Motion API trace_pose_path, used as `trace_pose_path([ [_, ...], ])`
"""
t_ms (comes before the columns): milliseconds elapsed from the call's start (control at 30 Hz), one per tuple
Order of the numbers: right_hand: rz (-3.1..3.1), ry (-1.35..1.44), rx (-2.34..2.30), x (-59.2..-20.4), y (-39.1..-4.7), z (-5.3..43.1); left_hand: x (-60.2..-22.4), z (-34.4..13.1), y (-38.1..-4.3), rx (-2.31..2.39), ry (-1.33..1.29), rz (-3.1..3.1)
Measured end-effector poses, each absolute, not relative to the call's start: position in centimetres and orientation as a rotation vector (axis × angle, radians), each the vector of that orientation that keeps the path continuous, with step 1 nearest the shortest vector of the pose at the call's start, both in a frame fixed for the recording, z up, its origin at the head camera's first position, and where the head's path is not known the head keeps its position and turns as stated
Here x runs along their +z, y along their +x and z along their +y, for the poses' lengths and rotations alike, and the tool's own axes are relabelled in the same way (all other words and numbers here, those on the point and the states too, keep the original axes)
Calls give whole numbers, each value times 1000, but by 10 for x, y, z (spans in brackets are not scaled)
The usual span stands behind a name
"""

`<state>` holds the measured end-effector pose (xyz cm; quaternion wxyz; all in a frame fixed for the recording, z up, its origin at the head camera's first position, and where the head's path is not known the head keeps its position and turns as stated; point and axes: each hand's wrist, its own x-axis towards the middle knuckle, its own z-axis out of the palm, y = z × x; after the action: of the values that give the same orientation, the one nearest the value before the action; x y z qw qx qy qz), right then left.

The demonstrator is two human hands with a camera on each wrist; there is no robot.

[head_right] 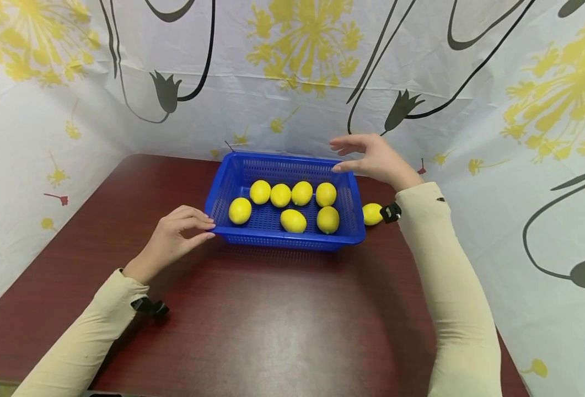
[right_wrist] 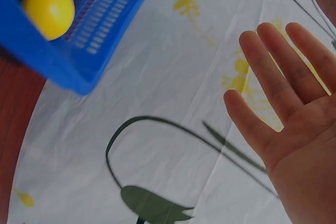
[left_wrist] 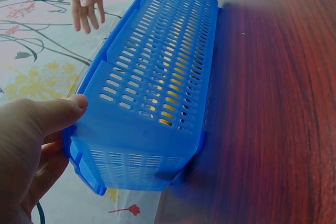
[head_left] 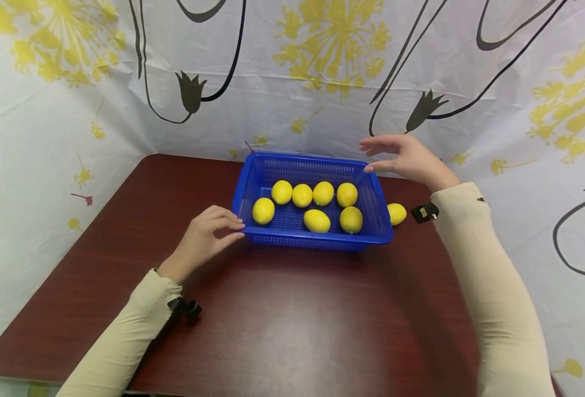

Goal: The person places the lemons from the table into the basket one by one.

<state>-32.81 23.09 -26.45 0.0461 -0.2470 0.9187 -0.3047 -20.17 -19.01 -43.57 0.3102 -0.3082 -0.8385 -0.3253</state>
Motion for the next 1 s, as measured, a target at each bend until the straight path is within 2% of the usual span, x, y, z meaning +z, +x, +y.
trace_pose_path([
  [567,2913,-654,-944,-294,-334,277,-437,-192,-201,-869,-797,-2236],
  [1000,2885,-531,-929,-343,-344,299,-437,-190,-201,-876,-804,-2209],
])
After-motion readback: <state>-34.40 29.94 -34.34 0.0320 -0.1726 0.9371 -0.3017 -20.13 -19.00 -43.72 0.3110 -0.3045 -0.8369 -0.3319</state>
